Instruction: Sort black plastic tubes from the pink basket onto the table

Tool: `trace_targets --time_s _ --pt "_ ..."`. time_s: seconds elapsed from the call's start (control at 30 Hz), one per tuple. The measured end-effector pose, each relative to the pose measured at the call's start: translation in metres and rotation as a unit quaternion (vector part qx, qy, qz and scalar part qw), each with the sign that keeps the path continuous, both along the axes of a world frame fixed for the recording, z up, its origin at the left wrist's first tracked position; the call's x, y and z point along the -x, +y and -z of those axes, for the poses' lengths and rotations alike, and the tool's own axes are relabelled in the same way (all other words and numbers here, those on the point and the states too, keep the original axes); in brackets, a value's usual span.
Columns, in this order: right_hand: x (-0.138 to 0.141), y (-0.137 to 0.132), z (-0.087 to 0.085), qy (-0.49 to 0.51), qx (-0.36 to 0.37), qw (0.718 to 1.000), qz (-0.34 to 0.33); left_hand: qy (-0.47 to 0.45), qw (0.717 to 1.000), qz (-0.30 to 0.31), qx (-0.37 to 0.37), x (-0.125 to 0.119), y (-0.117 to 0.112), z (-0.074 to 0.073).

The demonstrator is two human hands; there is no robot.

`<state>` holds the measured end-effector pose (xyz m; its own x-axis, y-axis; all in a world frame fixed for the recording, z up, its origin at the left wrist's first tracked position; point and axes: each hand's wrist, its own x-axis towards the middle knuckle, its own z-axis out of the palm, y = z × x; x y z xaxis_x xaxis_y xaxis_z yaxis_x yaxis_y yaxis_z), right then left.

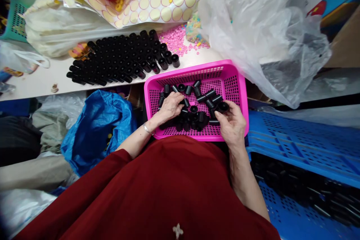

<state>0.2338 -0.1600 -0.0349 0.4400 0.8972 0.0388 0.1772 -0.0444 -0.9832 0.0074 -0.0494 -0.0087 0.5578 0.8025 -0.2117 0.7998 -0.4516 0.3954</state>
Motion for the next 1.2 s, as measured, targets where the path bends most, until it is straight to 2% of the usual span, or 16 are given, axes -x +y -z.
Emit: trace_targets --time_s 0.17,0.23,0.3,0.4,0.47,0.53,0.6,0.67,0.77,0.83,0.97,1.13,1.2 --pt "-0.004 -0.010 0.004 -0.032 0.008 0.999 0.015 -0.030 0.994 0.083 0.057 0.015 -0.004 -0.007" --pt "-0.004 -0.011 0.005 -0.031 0.011 0.999 0.006 -0.013 0.992 0.112 0.060 0.023 -0.008 -0.008" --pt "-0.004 -0.011 0.007 -0.026 0.014 1.000 -0.006 0.020 0.992 0.114 0.055 0.027 -0.013 -0.005" --pt "-0.003 -0.008 0.008 -0.010 0.017 1.000 -0.015 0.062 0.993 0.090 0.042 0.020 -0.015 0.003" --pt "-0.003 -0.008 0.009 -0.003 0.015 1.000 -0.010 0.062 0.997 0.051 0.021 0.010 -0.010 0.009" --pt "-0.004 -0.008 0.010 -0.002 0.011 1.000 -0.003 0.017 1.000 -0.011 0.007 0.000 -0.002 0.015" --pt "-0.004 -0.008 0.011 0.002 0.006 1.000 0.010 -0.079 0.993 -0.084 0.028 -0.007 0.006 0.019" --pt "-0.005 -0.009 0.012 0.012 0.005 1.000 0.023 -0.207 0.963 -0.144 0.096 -0.009 0.011 0.020" --pt "-0.005 -0.008 0.013 0.024 0.006 0.999 0.025 -0.376 0.874 -0.176 0.252 -0.007 0.011 0.018" --pt "-0.004 -0.007 0.015 0.022 0.005 1.000 0.014 -0.440 0.819 -0.183 0.319 -0.003 0.009 0.016" --pt "-0.003 -0.006 0.018 0.024 -0.003 1.000 0.009 -0.526 0.745 -0.236 0.336 0.009 0.010 0.011" --pt "-0.002 -0.006 0.022 0.047 -0.011 0.998 0.030 -0.611 0.634 -0.231 0.415 0.020 0.010 0.000" --pt "-0.002 -0.007 0.022 0.053 -0.012 0.998 0.028 -0.630 0.591 -0.258 0.432 0.019 0.009 -0.005"
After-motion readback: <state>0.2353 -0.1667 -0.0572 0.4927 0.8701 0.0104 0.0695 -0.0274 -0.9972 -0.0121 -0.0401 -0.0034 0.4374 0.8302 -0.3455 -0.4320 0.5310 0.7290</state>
